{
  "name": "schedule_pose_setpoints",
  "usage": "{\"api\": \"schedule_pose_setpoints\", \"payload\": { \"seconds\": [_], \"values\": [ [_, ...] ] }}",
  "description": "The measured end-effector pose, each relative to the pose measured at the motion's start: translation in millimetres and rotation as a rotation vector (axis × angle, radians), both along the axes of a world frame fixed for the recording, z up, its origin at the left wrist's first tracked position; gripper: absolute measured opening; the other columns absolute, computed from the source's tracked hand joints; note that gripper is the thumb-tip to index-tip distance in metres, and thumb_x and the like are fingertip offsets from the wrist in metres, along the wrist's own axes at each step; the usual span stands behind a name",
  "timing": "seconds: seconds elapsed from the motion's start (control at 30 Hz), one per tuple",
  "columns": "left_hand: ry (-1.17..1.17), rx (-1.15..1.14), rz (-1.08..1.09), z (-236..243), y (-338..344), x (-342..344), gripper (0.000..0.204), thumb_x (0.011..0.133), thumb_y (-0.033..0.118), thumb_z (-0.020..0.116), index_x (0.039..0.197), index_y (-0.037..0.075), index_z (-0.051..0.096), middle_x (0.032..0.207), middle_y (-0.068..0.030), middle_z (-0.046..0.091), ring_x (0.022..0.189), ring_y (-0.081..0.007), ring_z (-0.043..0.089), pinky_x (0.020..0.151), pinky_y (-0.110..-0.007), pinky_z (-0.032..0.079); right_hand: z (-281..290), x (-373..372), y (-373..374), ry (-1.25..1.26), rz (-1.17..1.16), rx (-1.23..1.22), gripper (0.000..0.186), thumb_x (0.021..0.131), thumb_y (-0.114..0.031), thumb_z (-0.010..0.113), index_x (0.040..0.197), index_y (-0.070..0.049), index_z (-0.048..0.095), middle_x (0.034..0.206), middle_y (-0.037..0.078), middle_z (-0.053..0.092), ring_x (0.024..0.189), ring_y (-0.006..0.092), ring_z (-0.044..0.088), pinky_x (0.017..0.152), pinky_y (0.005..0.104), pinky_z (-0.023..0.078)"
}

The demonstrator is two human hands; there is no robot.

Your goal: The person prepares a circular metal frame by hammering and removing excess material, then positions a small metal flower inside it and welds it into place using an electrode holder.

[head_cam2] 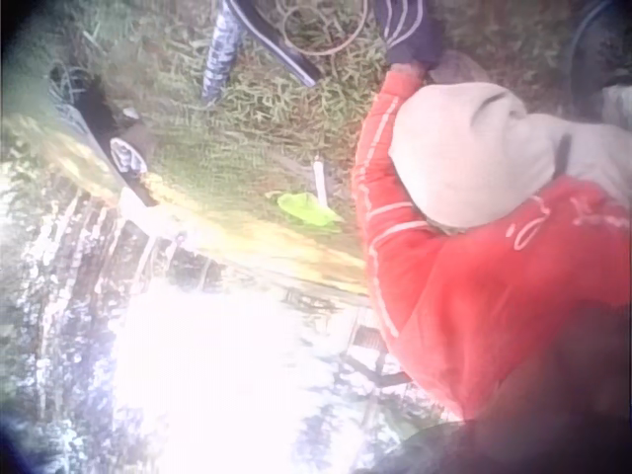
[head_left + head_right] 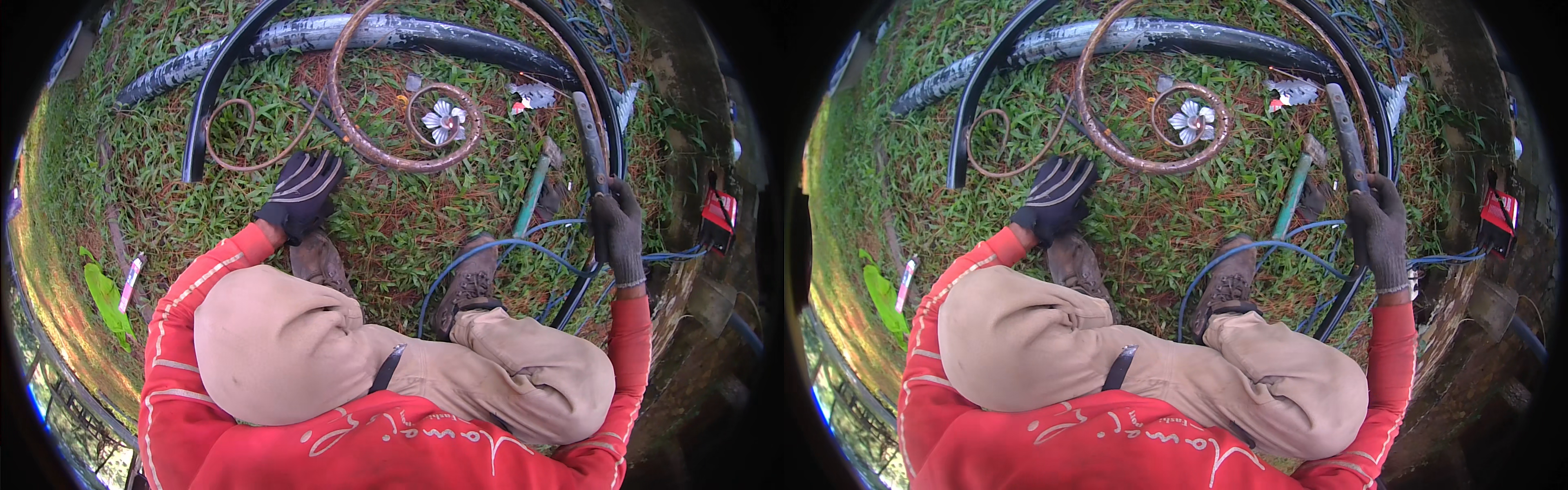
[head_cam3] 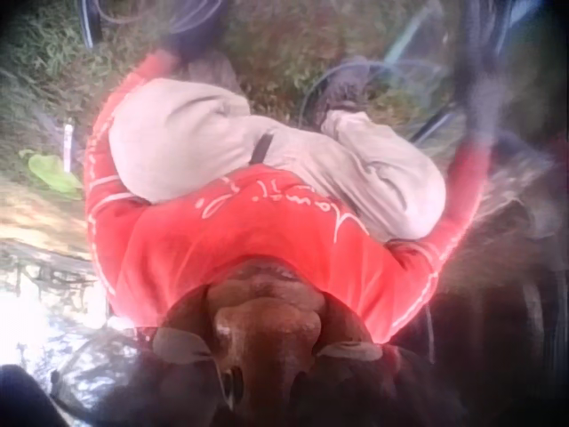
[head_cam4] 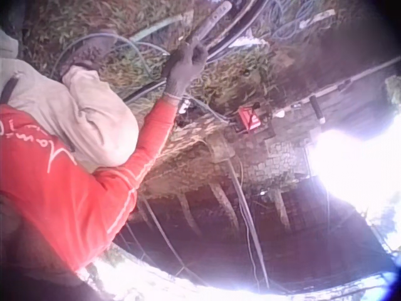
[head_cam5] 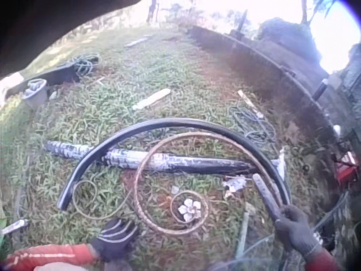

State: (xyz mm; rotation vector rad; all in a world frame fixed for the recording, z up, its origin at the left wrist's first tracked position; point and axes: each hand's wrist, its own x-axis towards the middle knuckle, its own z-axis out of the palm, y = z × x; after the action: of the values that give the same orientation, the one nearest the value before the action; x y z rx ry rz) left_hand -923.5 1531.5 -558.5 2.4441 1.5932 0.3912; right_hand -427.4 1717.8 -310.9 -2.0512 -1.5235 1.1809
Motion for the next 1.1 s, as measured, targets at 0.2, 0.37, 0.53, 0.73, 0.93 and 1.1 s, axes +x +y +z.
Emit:
{"api": "schedule_pose_setpoints", "payload": {
  "seconds": [0.2,0.37,0.53,0.73,0.93,1.1],
  "values": [
    [-0.087,-0.278,0.016,3,12,2,0.068,0.085,0.016,0.077,0.149,0.001,0.060,0.135,-0.0234,0.069,0.117,-0.0410,0.068,0.110,-0.049,0.052,-14,-18,1,-0.199,0.227,-0.036,0.042,0.083,-0.020,0.085,0.115,-0.003,0.064,0.081,0.001,0.060,0.063,0.0101,0.059,0.057,0.0318,0.050],
    [-0.469,-0.651,0.236,46,15,-18,0.065,0.092,0.010,0.073,0.154,-0.001,0.058,0.143,-0.0186,0.070,0.120,-0.0303,0.071,0.111,-0.043,0.054,-27,-10,-9,-0.063,0.204,0.026,0.033,0.083,-0.019,0.083,0.103,-0.003,0.062,0.076,0.003,0.063,0.062,0.0111,0.063,0.054,0.0319,0.050],
    [-0.812,-0.760,0.543,127,59,-1,0.051,0.102,0.014,0.073,0.150,-0.003,0.063,0.143,-0.0116,0.071,0.120,-0.0168,0.069,0.106,-0.035,0.055,-42,-15,-10,0.116,0.073,0.044,0.039,0.084,-0.017,0.083,0.112,0.001,0.065,0.076,0.004,0.065,0.058,0.0126,0.063,0.052,0.0317,0.053],
    [-1.307,-0.843,0.418,171,157,70,0.046,0.108,0.015,0.070,0.150,-0.001,0.062,0.135,-0.0066,0.071,0.115,-0.0144,0.067,0.104,-0.032,0.054,-47,-46,-4,0.358,-0.043,0.093,0.047,0.087,-0.016,0.084,0.122,0.005,0.062,0.079,0.005,0.068,0.058,0.0125,0.065,0.052,0.0304,0.055],
    [-1.151,-0.728,0.312,160,196,135,0.056,0.104,0.020,0.076,0.154,0.001,0.060,0.139,-0.0075,0.071,0.115,-0.0144,0.067,0.094,-0.031,0.054,-60,-90,-5,0.570,0.030,0.083,0.055,0.088,-0.018,0.089,0.129,0.005,0.060,0.096,0.010,0.074,0.067,0.0119,0.072,0.058,0.0283,0.060],
    [-1.236,-0.852,0.484,148,193,154,0.060,0.102,0.021,0.079,0.154,0.000,0.059,0.133,-0.0076,0.074,0.110,-0.0149,0.069,0.086,-0.029,0.054,-75,-109,3,0.529,0.072,0.075,0.050,0.086,-0.017,0.089,0.122,0.004,0.062,0.094,0.009,0.073,0.066,0.0125,0.071,0.056,0.0291,0.059]
  ]
}}
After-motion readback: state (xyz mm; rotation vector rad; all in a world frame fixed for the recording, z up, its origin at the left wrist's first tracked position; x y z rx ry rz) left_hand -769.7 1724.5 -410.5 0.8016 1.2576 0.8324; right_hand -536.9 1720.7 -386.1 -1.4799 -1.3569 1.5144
